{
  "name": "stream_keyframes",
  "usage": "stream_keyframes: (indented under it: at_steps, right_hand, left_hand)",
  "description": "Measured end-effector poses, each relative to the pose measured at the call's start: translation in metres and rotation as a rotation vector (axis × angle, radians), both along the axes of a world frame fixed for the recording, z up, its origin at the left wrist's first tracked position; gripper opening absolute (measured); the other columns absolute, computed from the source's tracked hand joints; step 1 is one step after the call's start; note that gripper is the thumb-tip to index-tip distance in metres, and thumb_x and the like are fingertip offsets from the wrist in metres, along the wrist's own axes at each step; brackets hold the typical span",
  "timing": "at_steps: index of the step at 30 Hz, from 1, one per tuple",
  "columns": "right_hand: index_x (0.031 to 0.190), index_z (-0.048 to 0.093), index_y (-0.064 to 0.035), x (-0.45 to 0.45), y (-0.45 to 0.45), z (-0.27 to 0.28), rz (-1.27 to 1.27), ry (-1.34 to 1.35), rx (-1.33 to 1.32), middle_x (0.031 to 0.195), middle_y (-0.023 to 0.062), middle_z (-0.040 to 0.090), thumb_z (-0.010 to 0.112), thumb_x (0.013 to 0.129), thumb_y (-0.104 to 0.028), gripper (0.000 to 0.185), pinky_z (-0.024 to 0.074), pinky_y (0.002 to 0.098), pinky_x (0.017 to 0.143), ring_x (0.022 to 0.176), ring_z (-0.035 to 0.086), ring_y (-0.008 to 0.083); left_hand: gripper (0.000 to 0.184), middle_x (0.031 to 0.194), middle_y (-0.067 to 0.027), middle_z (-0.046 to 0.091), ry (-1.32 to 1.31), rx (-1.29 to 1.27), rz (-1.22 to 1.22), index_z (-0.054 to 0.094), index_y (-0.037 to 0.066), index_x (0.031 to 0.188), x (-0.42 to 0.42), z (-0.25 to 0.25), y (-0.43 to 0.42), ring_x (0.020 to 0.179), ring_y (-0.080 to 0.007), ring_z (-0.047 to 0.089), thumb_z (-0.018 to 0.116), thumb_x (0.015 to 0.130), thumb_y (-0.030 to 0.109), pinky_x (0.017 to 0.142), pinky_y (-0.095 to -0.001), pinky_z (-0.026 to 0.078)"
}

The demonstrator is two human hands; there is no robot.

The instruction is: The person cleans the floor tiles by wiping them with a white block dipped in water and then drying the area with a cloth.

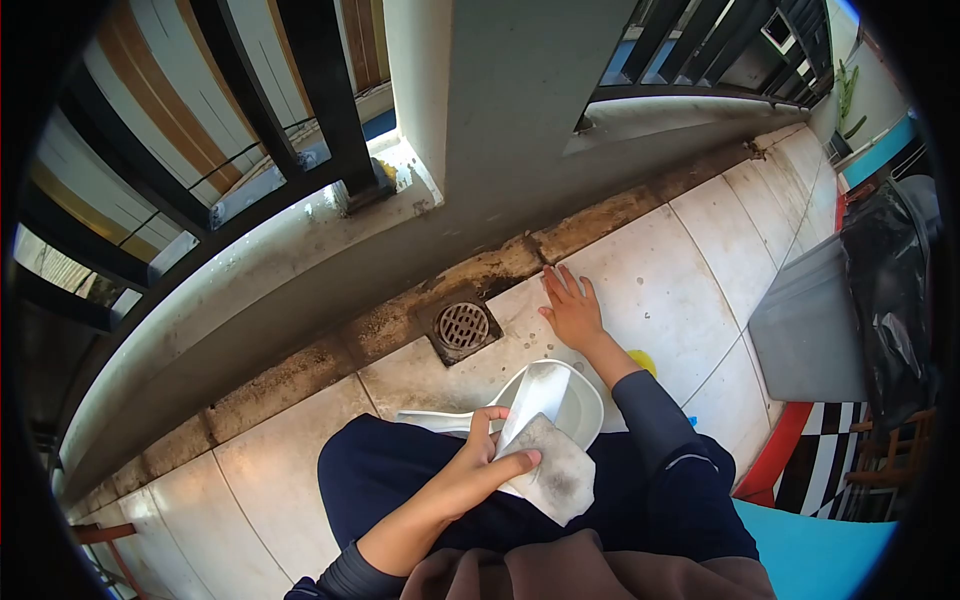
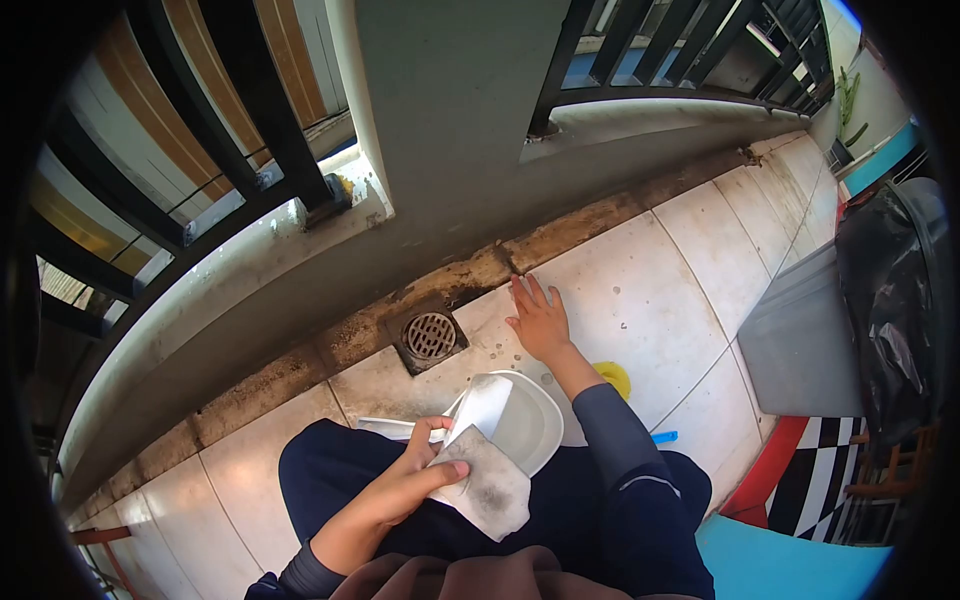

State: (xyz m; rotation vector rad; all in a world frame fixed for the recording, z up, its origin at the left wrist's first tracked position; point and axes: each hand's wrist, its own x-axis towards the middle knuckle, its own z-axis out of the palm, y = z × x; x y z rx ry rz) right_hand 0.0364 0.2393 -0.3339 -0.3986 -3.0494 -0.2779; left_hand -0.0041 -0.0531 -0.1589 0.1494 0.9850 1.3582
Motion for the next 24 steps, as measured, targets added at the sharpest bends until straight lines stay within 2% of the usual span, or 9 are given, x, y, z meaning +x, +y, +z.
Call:
stream_keyframes:
  at_steps: [1, 4, 10, 17, 20, 24]
  right_hand:
    - [0.132, 0.040, -0.0042, -0.006, 0.004, -0.003, -0.003, 0.012, 0.036, 0.140, 0.0062, 0.034, 0.043, 0.090, -0.037, 0.053, 0.0224, 0.0447, 0.103, 0.130, 0.028, 0.0203]
    - [0.133, 0.038, -0.0039, -0.009, 0.014, -0.008, -0.051, -0.030, -0.135, 0.141, 0.0051, 0.033, 0.044, 0.089, -0.037, 0.055, 0.0223, 0.0444, 0.103, 0.131, 0.028, 0.0201]
    - [0.133, 0.037, -0.0044, 0.041, -0.006, -0.003, 0.008, -0.025, -0.215, 0.140, 0.0060, 0.035, 0.046, 0.088, -0.037, 0.057, 0.0229, 0.0444, 0.103, 0.130, 0.029, 0.0210]
    - [0.133, 0.040, -0.0083, 0.015, -0.003, 0.006, -0.066, -0.052, -0.118, 0.137, 0.0080, 0.036, 0.045, 0.088, -0.039, 0.054, 0.0222, 0.0471, 0.102, 0.127, 0.028, 0.0263]
    - [0.132, 0.041, -0.0103, -0.007, 0.003, 0.008, -0.135, -0.071, -0.098, 0.136, 0.0081, 0.036, 0.044, 0.089, -0.040, 0.052, 0.0217, 0.0481, 0.102, 0.128, 0.027, 0.0268]
    - [0.132, 0.042, -0.0105, 0.005, 0.000, 0.009, -0.127, -0.072, -0.127, 0.137, 0.0077, 0.035, 0.043, 0.089, -0.042, 0.052, 0.0214, 0.0484, 0.102, 0.129, 0.025, 0.0267]
  left_hand:
    - [0.065, 0.109, -0.0193, 0.051, 0.004, -0.001, 0.007, 0.014, 0.003, 0.124, 0.000, -0.001, 0.000, 0.099, -0.0191, 0.052, 0.063, 0.083, 0.016, 0.087, -0.0288, 0.041]
    - [0.065, 0.109, -0.0193, 0.051, 0.025, -0.001, 0.017, 0.014, 0.003, 0.124, -0.001, -0.002, 0.001, 0.098, -0.0191, 0.052, 0.063, 0.083, 0.015, 0.086, -0.0289, 0.041]
    - [0.065, 0.109, -0.0195, 0.051, 0.006, 0.022, 0.011, 0.014, 0.003, 0.124, 0.000, 0.002, 0.000, 0.098, -0.0190, 0.052, 0.063, 0.083, 0.015, 0.086, -0.0290, 0.042]
    - [0.061, 0.108, -0.0181, 0.050, 0.025, 0.006, 0.012, 0.018, 0.007, 0.125, 0.004, 0.004, 0.000, 0.097, -0.0199, 0.053, 0.061, 0.082, 0.014, 0.087, -0.0305, 0.042]
    - [0.067, 0.108, -0.0188, 0.052, 0.019, 0.025, 0.006, 0.013, 0.002, 0.124, 0.002, -0.001, 0.002, 0.097, -0.0185, 0.052, 0.064, 0.083, 0.016, 0.085, -0.0283, 0.042]
    - [0.068, 0.108, -0.0192, 0.051, 0.053, 0.015, 0.007, 0.013, 0.002, 0.125, 0.001, 0.000, 0.003, 0.097, -0.0191, 0.052, 0.064, 0.083, 0.017, 0.086, -0.0284, 0.042]
